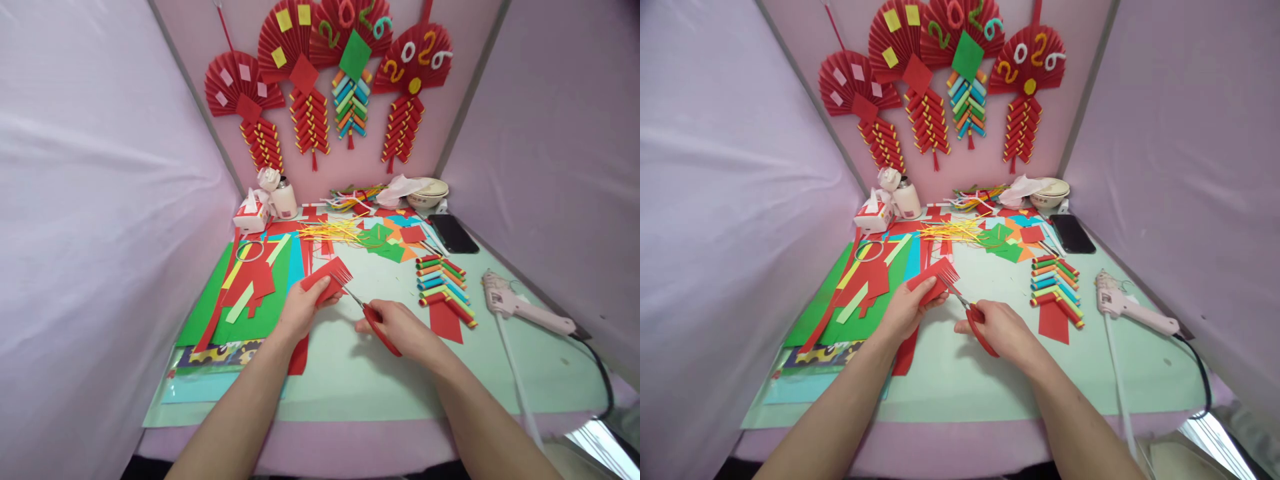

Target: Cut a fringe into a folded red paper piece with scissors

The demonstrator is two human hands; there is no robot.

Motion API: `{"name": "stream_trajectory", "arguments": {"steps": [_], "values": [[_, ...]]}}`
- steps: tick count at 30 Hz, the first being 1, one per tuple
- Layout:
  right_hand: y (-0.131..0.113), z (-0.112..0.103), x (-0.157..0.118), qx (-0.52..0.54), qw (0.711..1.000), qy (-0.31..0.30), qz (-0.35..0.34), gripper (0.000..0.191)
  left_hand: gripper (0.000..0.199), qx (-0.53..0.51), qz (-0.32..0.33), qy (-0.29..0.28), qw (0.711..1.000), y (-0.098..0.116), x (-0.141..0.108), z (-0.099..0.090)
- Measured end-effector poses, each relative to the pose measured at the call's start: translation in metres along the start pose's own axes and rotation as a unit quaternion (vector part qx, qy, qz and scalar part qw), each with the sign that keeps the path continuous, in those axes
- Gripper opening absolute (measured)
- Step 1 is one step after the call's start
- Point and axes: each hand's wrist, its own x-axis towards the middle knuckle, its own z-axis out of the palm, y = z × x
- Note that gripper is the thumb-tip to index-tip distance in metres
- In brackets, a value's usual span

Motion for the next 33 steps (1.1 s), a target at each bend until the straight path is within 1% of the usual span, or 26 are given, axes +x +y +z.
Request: {"name": "stream_trajectory", "arguments": {"steps": [5, 9, 13, 19, 24, 33], "values": [[-0.001, -0.0005, -0.0017, 0.031, 0.999, -0.021, 0.001, 0.041, 0.031, 0.009, 0.008, 0.005, 1.0, -0.0013, 0.0003, -0.0005], [-0.0009, -0.0014, -0.003, 0.042, 0.998, -0.038, -0.009, 0.037, 0.031, 0.027, -0.002, -0.021, 0.999, -0.0046, -0.0009, 0.0002], [0.0011, -0.0011, -0.0032, 0.027, 0.999, -0.04, -0.017, 0.037, 0.032, 0.049, -0.014, -0.049, 0.998, -0.0067, -0.0031, 0.0022], [0.0, -0.0003, -0.0034, 0.038, 0.998, -0.046, -0.016, 0.033, 0.029, 0.057, -0.012, -0.057, 0.997, -0.0072, -0.0038, 0.0023], [0.0013, 0.0024, -0.0015, 0.047, 0.998, -0.039, -0.019, 0.033, 0.03, 0.054, -0.013, -0.053, 0.997, -0.0076, -0.0023, 0.0017], [0.0043, 0.0071, 0.0017, 0.03, 0.999, -0.014, -0.026, 0.037, 0.029, 0.044, -0.01, -0.05, 0.998, -0.0075, -0.0023, 0.0012]]}}
